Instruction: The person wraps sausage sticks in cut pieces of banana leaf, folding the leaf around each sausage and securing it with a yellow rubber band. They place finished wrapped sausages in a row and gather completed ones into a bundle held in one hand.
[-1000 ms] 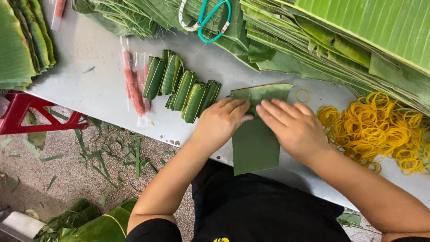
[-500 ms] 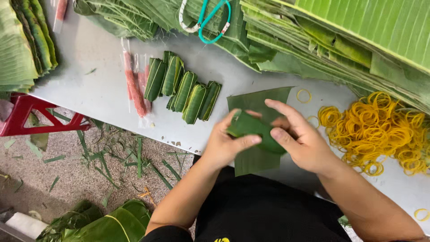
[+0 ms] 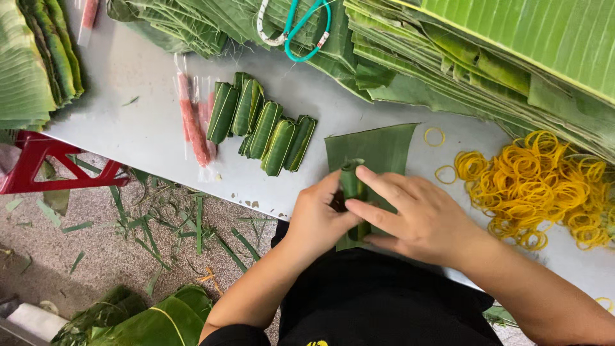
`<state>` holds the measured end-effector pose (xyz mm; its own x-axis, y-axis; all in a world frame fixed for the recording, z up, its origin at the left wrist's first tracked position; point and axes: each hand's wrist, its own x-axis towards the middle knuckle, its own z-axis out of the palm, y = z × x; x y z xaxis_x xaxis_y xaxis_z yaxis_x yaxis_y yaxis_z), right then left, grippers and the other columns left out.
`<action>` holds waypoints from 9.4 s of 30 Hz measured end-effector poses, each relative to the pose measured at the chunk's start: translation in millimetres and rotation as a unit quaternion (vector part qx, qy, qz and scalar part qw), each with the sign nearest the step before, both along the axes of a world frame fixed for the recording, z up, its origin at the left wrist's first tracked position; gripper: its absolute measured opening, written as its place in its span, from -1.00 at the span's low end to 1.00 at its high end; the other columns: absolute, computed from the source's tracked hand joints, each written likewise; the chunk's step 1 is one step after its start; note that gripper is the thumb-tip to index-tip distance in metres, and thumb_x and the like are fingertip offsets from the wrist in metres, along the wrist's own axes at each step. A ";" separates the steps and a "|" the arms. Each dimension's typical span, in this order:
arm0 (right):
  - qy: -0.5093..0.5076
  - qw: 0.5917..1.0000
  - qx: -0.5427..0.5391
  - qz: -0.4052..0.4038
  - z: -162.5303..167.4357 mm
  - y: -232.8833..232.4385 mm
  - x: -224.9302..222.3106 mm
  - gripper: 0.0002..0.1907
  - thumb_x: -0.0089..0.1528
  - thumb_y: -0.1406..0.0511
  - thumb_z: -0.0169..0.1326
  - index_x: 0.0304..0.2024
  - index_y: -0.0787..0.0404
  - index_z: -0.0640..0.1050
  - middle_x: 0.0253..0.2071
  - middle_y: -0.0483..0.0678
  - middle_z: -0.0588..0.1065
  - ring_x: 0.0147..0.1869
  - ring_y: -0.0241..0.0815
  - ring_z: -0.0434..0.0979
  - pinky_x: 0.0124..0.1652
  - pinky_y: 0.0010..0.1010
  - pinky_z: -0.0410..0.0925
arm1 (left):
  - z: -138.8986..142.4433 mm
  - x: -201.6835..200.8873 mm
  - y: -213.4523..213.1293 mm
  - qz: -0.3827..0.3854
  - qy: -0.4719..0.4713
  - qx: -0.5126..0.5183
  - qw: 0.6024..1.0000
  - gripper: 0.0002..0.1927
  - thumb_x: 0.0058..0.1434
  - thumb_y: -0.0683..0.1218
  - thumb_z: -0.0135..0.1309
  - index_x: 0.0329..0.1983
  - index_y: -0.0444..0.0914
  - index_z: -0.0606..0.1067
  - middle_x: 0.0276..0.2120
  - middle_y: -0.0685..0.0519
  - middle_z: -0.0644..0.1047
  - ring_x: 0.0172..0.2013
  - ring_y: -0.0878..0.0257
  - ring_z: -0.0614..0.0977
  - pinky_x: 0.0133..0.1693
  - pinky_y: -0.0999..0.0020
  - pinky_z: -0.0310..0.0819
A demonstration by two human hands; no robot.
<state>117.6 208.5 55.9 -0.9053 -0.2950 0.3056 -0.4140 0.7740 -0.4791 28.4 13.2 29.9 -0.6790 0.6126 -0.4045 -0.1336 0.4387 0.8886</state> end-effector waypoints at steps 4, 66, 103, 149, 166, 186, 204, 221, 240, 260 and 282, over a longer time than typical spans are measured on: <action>-0.073 0.996 -0.046 -0.016 -1.4 -2.6 2.8 -0.19 -0.16 0.08 0.45 0.13 0.04 0.50 0.28 0.12 0.37 -0.20 0.03 0.61 -0.25 -0.22 0.47 | 4.9 -0.7 -6.2 -0.052 -0.036 0.119 0.991 -0.20 0.16 -0.14 0.37 0.46 -0.24 0.32 -0.07 0.04 0.67 -0.09 0.41 0.67 -0.01 0.45 0.60; -0.353 0.730 -0.556 -0.183 -25.3 3.1 30.5 -0.78 0.36 0.33 0.05 -0.06 0.36 0.60 0.06 0.06 0.58 0.13 -0.17 0.56 0.16 -0.29 0.39 | 7.0 20.1 -8.8 -0.182 0.499 0.118 0.839 0.11 -0.06 0.24 0.46 0.43 -0.41 0.28 -0.17 0.07 0.59 0.02 0.16 0.62 0.45 -0.08 -0.13; -0.228 0.923 -0.307 0.028 1.4 -0.9 21.2 -0.94 0.23 0.32 0.19 -0.31 0.17 0.61 -0.53 -0.09 0.46 -0.49 -0.16 0.47 -0.46 -0.30 0.31 | -0.3 -14.4 -17.3 0.001 0.034 0.199 0.979 0.04 -0.09 0.12 0.54 0.38 -0.18 0.21 0.32 -0.05 0.39 0.15 0.14 0.55 0.23 0.15 0.48; -0.491 0.669 -0.558 -0.003 -54.7 20.6 14.4 -0.64 0.37 0.20 -0.02 -0.11 0.35 0.66 -0.28 0.02 0.69 -0.26 -0.20 0.68 -0.31 -0.36 0.49 | 47.0 -47.2 -42.2 -0.339 0.186 0.216 0.897 0.19 -0.23 0.06 0.51 0.47 -0.19 0.17 0.46 -0.12 0.30 0.54 -0.23 0.20 0.49 -0.18 0.02; -0.332 0.623 -0.692 -0.153 -64.7 -77.8 -54.3 -0.24 0.30 0.37 0.03 0.50 0.36 0.06 0.57 0.14 0.08 0.63 0.04 0.08 0.42 -0.20 0.09 | 10.6 -149.1 -68.5 0.137 0.329 -0.042 0.933 -0.41 0.27 -0.13 0.04 0.39 -0.32 0.37 0.27 -0.19 0.52 0.33 -0.01 0.56 0.36 0.11 0.41; -0.147 0.882 -0.448 0.020 -43.7 -9.0 -65.7 0.43 -0.04 0.21 0.49 0.61 0.02 -0.22 0.52 0.16 0.16 0.60 0.09 0.20 0.52 -0.09 0.12 | -31.3 -35.9 -14.3 0.155 -0.025 0.376 0.913 0.61 -0.16 0.10 0.61 0.65 -0.11 -0.39 0.46 -0.23 0.14 0.43 -0.09 0.35 0.46 -0.04 0.27; -0.099 0.967 -0.208 0.105 -55.5 19.0 -50.9 0.74 -0.28 -0.14 0.54 0.53 -0.13 -0.47 0.52 0.36 0.00 0.52 0.30 0.18 0.39 0.08 0.17 | -69.1 -7.8 -21.4 -0.059 0.207 0.281 0.935 0.77 -0.11 0.18 0.59 0.54 -0.01 -0.75 0.57 -0.35 -0.18 0.56 -0.16 0.12 0.52 0.05 0.14; -0.151 0.952 -0.261 0.050 -63.2 3.3 -32.6 0.61 -0.14 0.15 0.54 0.55 -0.15 -0.44 0.52 0.27 0.12 0.57 0.24 0.22 0.43 -0.01 0.21 | -60.3 3.6 -9.9 -0.011 0.224 0.300 0.927 0.66 -0.11 0.10 0.59 0.64 -0.01 -0.52 0.47 -0.27 0.03 0.45 -0.12 0.21 0.42 0.06 0.14; -0.238 0.933 -0.145 0.227 -50.0 -96.2 -63.7 0.42 -0.27 0.07 0.51 0.47 0.21 -0.01 0.48 0.21 0.11 0.61 0.15 -0.05 0.48 0.12 -0.22 | -47.7 85.8 -123.9 0.359 -0.020 0.222 0.906 -0.04 0.11 0.06 0.30 0.46 -0.37 0.10 0.23 -0.24 0.42 0.16 -0.05 0.61 0.20 0.04 0.60; -0.252 0.879 0.277 -0.295 -5.9 101.9 38.5 -0.78 0.27 0.08 0.16 -0.09 -0.10 0.69 -0.10 -0.27 0.61 -0.11 -0.20 0.60 -0.24 -0.35 0.46 | -43.4 83.8 -111.3 0.183 0.406 -0.104 0.889 0.38 -0.37 -0.01 0.54 0.43 -0.33 -0.10 0.35 -0.26 0.09 0.35 -0.21 0.18 0.39 -0.07 0.04; -0.209 0.896 -0.012 -0.392 19.4 95.5 51.2 -0.83 0.37 0.22 0.17 -0.05 0.13 0.58 -0.16 -0.10 0.61 -0.14 -0.19 0.63 -0.16 -0.42 0.44 | -33.5 74.3 -111.9 0.155 0.385 -0.151 0.897 0.44 -0.43 0.01 0.57 0.41 -0.36 -0.12 0.33 -0.29 0.09 0.34 -0.22 0.17 0.37 -0.12 0.05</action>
